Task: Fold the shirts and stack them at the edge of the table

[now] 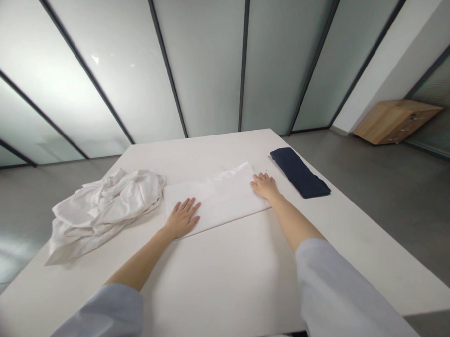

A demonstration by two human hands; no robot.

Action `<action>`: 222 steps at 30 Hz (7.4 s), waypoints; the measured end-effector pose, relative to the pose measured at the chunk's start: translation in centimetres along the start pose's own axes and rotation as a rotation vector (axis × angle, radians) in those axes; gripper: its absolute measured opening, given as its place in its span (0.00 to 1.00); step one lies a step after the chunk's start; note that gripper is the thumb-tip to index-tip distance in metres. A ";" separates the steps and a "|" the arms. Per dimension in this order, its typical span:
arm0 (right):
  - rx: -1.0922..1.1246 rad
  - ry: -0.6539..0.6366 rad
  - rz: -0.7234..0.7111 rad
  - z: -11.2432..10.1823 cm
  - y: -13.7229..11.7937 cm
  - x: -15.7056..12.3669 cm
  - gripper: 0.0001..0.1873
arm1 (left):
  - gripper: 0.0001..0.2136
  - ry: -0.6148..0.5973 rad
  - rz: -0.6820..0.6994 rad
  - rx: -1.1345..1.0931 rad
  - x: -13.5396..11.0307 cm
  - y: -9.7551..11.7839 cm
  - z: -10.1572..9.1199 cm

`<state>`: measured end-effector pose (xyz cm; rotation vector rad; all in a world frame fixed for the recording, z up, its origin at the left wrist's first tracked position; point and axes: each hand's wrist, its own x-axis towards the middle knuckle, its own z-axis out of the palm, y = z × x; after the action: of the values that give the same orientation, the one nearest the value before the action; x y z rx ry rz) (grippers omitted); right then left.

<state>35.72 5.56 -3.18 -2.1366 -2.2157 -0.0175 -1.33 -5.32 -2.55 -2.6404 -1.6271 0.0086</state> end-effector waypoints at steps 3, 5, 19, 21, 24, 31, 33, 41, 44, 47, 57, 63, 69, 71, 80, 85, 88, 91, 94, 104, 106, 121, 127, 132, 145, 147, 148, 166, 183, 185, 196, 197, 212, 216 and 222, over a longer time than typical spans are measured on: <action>-0.029 0.054 0.122 -0.5 1.1 0.1 0.26 | 0.26 -0.007 -0.001 -0.016 0.1 0.0 -0.1; -0.043 0.105 0.125 -1.0 0.3 -0.5 0.26 | 0.26 -0.009 0.000 -0.019 0.1 0.0 -0.1; 0.192 -0.037 -0.563 -1.1 -19.1 -2.8 0.33 | 0.26 0.018 -0.010 0.017 -0.3 0.9 0.3; 0.174 -0.065 -0.572 -0.8 -19.5 -1.6 0.33 | 0.26 0.016 -0.014 0.018 -0.6 0.9 0.3; 0.155 -0.083 -0.490 -0.3 -17.3 0.7 0.32 | 0.26 0.011 -0.018 0.010 -0.8 1.0 0.3; 0.073 -0.063 0.080 0.6 -2.4 4.5 0.32 | 0.27 -0.013 -0.024 -0.029 -0.7 0.9 0.3; 0.061 -0.015 0.201 0.8 1.0 4.1 0.32 | 0.27 -0.008 -0.026 -0.039 -0.7 1.0 0.3; 0.032 0.211 -0.019 -0.8 0.0 -1.7 0.29 | 0.27 -0.011 -0.079 -0.064 -0.1 1.4 0.1; 0.077 0.212 -0.210 -0.6 -4.4 -5.4 0.27 | 0.28 -0.018 -0.169 -0.079 1.2 1.9 0.1; 0.123 0.085 -0.329 0.2 -8.4 -8.2 0.30 | 0.28 -0.020 -0.295 -0.090 2.6 2.8 0.0; 0.092 -0.051 -0.222 1.2 -7.9 -5.1 0.32 | 0.33 -0.024 -0.137 -0.114 0.5 7.4 0.3; 0.096 -0.041 -0.070 0.6 -6.9 -2.6 0.36 | 0.28 -0.097 0.348 -0.305 -1.9 10.2 -1.1; 0.172 0.025 0.068 -0.1 -8.2 -2.8 0.32 | 0.23 0.033 0.192 -0.601 2.4 6.9 -3.9; 0.190 0.016 0.037 0.0 -8.6 -3.5 0.29 | 0.22 0.160 -0.032 -0.408 4.3 3.6 -3.8; 0.176 0.072 0.020 0.9 -8.7 -4.6 0.26 | 0.29 -0.031 -0.305 -0.073 4.2 -0.7 0.2; 0.234 0.100 0.050 1.0 -7.9 -4.3 0.22 | 0.30 -0.006 -0.335 -0.093 2.4 2.4 -0.5; 0.266 0.125 0.070 1.0 -7.4 -4.3 0.20 | 0.28 0.032 -0.409 -0.149 2.7 1.3 -1.9; 0.280 0.133 0.079 1.0 -7.3 -4.3 0.19 | 0.28 0.095 -0.602 -0.135 3.7 -0.6 -2.5; 0.283 0.144 0.099 1.0 -7.5 -4.3 0.18 | 0.28 0.083 -0.612 -0.124 4.3 -1.6 -1.8; 0.505 0.243 0.099 1.5 -7.9 -3.7 0.09 | 0.18 0.144 -0.297 -0.445 5.4 -2.1 0.3; 0.651 0.255 0.055 1.6 -7.9 -3.7 0.08 | 0.17 0.164 -0.281 -0.615 5.8 -1.9 0.4; 1.324 0.197 0.095 1.9 -6.6 -2.9 0.18 | 0.43 0.243 -0.340 -1.865 5.2 -1.4 -0.7; 1.371 0.026 0.012 1.2 -6.3 -3.1 0.20 | 0.35 0.108 -0.392 -1.916 4.9 -1.3 -1.3; 1.324 0.045 0.060 1.5 -6.2 -2.9 0.20 | 0.21 0.186 -0.470 -1.778 5.2 -1.3 -0.7; 1.193 -0.004 -0.003 1.8 -5.9 -3.1 0.33 | 0.28 0.070 -0.342 -1.207 5.1 -2.7 -0.4; 1.103 0.003 -0.043 1.2 -5.7 -3.1 0.32 | 0.23 0.113 -0.339 -1.055 5.4 -3.0 -0.7; 1.052 0.006 -0.071 0.8 -5.7 -3.0 0.30 | 0.19 0.129 -0.326 -0.995 5.5 -3.3 -1.1; 0.407 0.743 -0.438 -15.0 -5.2 6.3 0.13 | 0.15 0.670 -0.128 -0.177 12.1 -5.5 -18.1; 0.513 0.157 -0.509 0.2 -5.5 -6.1 0.23 | 0.27 0.154 -0.164 -0.633 2.6 -2.7 -0.6; 0.549 0.200 -0.515 0.7 -5.2 -5.7 0.25 | 0.28 0.200 -0.156 -0.715 2.6 -2.8 -0.5; 0.638 0.199 -0.481 1.6 -4.4 -4.8 0.20 | 0.16 0.304 -0.247 -0.916 2.6 -3.1 -0.8; 0.657 0.194 -0.480 1.6 -4.3 -4.8 0.19 | 0.13 0.311 -0.265 -0.926 2.6 -3.1 -0.9; 0.823 0.169 -0.224 0.4 -4.7 -5.4 0.08 | 0.23 0.348 -0.188 -1.015 2.6 -3.7 0.0; 0.797 0.203 -0.315 1.0 -4.2 -5.2 0.08 | 0.16 0.382 -0.067 -0.859 2.8 -3.7 0.4; 0.825 0.226 -0.577 2.1 -3.5 -4.8 0.15 | 0.17 0.316 -0.010 -0.776 3.0 -4.0 0.7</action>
<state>32.36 0.73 -5.42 -1.0019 -2.0863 0.4982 -3.55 -0.81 -3.06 -2.8817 -1.7712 -1.1993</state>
